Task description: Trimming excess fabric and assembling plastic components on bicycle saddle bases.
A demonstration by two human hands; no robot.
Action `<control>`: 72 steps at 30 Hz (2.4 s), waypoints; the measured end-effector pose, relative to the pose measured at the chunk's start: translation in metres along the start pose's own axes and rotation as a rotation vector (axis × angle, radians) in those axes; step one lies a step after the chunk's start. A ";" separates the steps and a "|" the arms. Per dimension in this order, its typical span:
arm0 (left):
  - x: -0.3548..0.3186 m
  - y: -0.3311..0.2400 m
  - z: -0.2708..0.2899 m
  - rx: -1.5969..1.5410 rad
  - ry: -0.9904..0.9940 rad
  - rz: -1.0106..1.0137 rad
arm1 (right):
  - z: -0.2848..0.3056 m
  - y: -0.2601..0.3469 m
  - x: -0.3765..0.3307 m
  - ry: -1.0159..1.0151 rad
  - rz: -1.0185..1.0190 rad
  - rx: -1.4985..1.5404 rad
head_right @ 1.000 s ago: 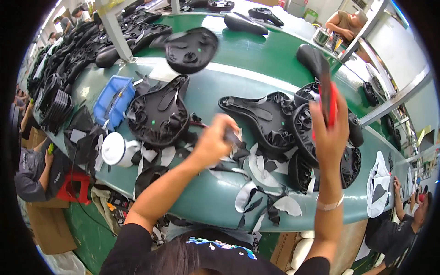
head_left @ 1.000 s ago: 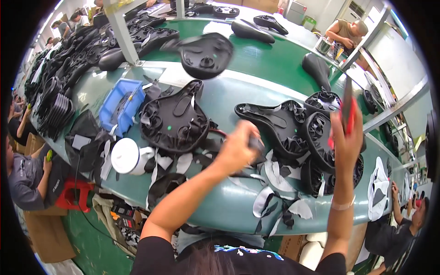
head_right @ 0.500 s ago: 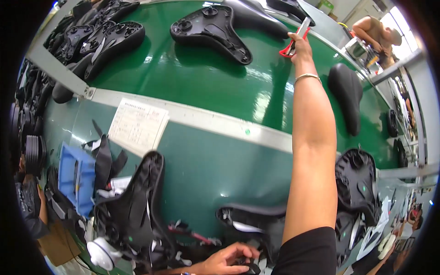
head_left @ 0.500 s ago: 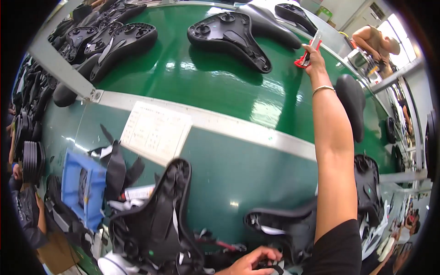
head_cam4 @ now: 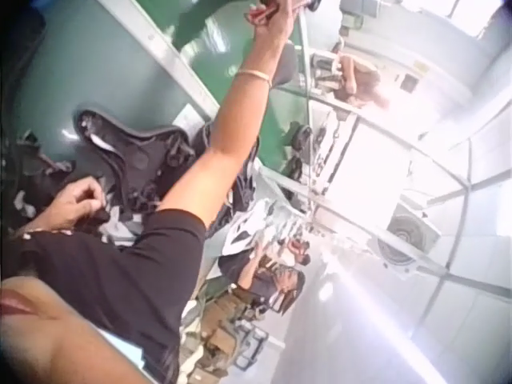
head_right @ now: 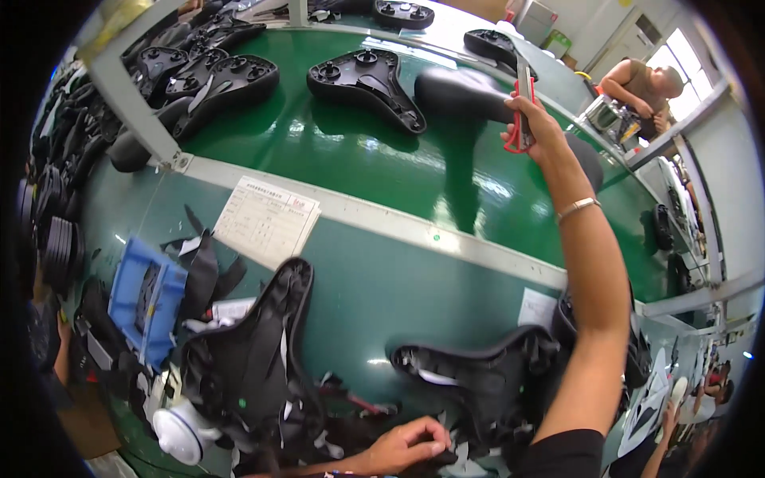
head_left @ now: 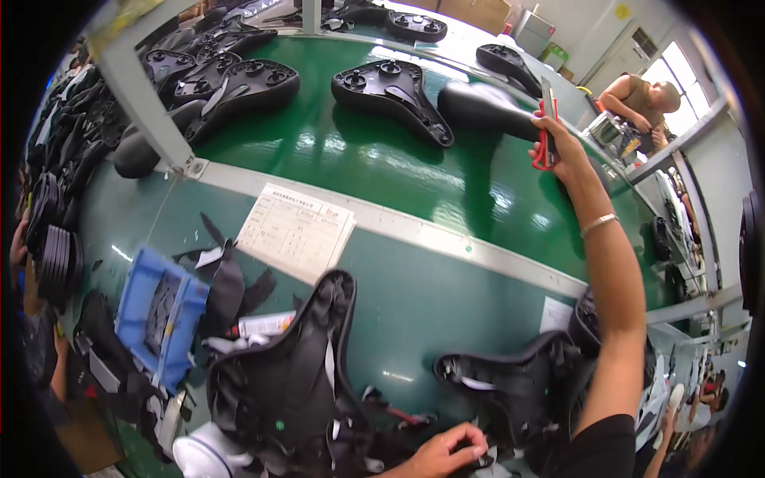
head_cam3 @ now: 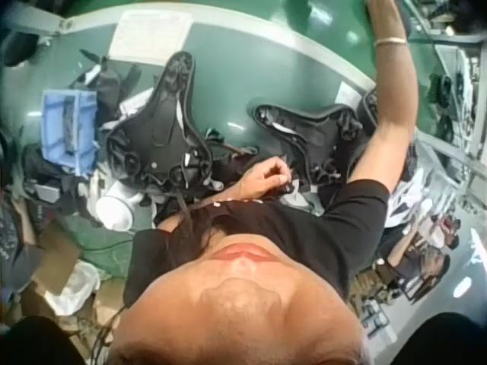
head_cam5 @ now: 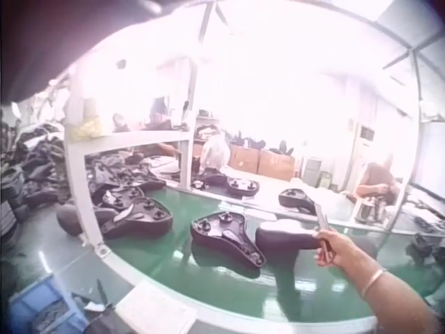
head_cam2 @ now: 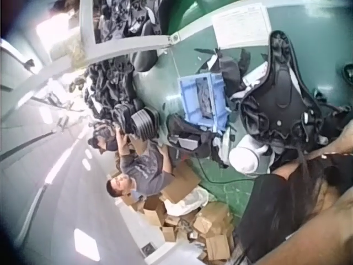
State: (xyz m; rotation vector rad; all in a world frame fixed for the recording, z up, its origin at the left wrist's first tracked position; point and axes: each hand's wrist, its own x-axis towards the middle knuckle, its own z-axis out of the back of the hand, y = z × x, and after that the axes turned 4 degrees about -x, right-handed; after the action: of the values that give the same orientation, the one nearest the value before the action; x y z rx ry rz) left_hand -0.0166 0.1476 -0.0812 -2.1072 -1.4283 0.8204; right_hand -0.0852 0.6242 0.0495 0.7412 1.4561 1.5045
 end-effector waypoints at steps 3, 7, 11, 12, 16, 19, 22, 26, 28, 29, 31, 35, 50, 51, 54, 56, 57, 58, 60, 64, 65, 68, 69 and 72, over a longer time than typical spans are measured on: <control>0.005 -0.017 -0.022 0.134 -0.106 -0.122 | 0.025 0.019 -0.097 0.054 0.002 -0.024; 0.001 -0.019 -0.020 0.480 -0.127 -0.230 | 0.002 0.009 -0.248 0.343 -0.079 -0.095; -0.001 -0.021 -0.027 0.530 -0.168 -0.277 | 0.028 0.024 -0.299 0.463 0.057 -0.445; -0.002 -0.021 -0.030 0.539 -0.163 -0.287 | 0.041 0.028 -0.287 0.310 0.172 -0.469; 0.008 -0.010 -0.031 0.578 -0.124 -0.263 | 0.121 0.007 -0.177 -0.202 0.286 -0.649; 0.002 -0.011 -0.031 0.609 -0.127 -0.334 | 0.145 -0.037 -0.108 -0.475 0.198 -0.746; -0.001 -0.018 -0.033 0.563 -0.138 -0.270 | 0.151 -0.075 -0.073 -0.566 -0.013 -0.783; 0.003 -0.020 -0.037 0.614 -0.161 -0.335 | 0.131 -0.098 -0.071 -0.580 -0.132 -0.936; 0.007 -0.022 -0.038 0.656 -0.141 -0.364 | 0.131 -0.082 -0.069 -0.504 -0.035 -1.111; 0.007 -0.024 -0.037 0.669 -0.146 -0.352 | 0.125 -0.070 -0.073 -0.410 0.062 -1.276; 0.011 -0.024 -0.035 0.688 -0.159 -0.338 | 0.100 -0.051 -0.095 -0.299 0.132 -1.374; 0.005 -0.020 -0.032 0.711 -0.175 -0.405 | 0.080 -0.013 -0.174 -0.147 0.257 -1.416; -0.079 -0.107 -0.153 1.794 -0.311 -1.214 | 0.088 0.063 -0.532 0.069 0.506 -0.559; -0.086 -0.101 -0.145 1.737 -0.434 -1.138 | 0.083 0.064 -0.543 0.125 0.264 -0.322; -0.106 -0.096 -0.126 1.077 -0.659 -0.591 | 0.090 0.015 -0.537 0.009 0.348 -0.193; -0.117 -0.083 -0.101 0.616 -0.578 -0.472 | 0.076 -0.035 -0.545 0.026 0.218 -0.208; -0.122 -0.071 -0.081 0.458 -0.500 -0.352 | 0.072 -0.069 -0.548 0.050 0.237 -0.219; -0.126 -0.058 -0.063 0.296 -0.423 -0.238 | 0.064 -0.097 -0.553 0.076 0.229 -0.134; -0.137 -0.038 -0.058 0.245 -0.459 -0.205 | 0.045 -0.142 -0.570 0.089 0.143 -0.084; -0.153 -0.038 -0.061 0.339 -0.498 -0.158 | 0.043 -0.178 -0.590 0.101 0.188 -0.105; -0.154 -0.042 -0.060 0.345 -0.507 -0.131 | 0.051 -0.174 -0.588 0.072 0.524 -0.462; -0.145 -0.051 -0.060 0.391 -0.518 -0.098 | 0.066 -0.149 -0.582 0.069 0.913 -0.895; -0.143 -0.054 -0.061 0.410 -0.514 -0.073 | 0.067 -0.136 -0.577 0.168 0.957 -1.022; -0.130 -0.062 -0.071 0.466 -0.506 -0.030 | 0.073 -0.126 -0.569 0.289 0.989 -1.300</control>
State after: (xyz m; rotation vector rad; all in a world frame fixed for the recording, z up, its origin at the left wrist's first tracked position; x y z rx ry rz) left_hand -0.0445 0.0447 0.0389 -1.5831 -1.3205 1.5814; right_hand 0.2454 0.1396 0.0264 0.3641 -0.0823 2.8556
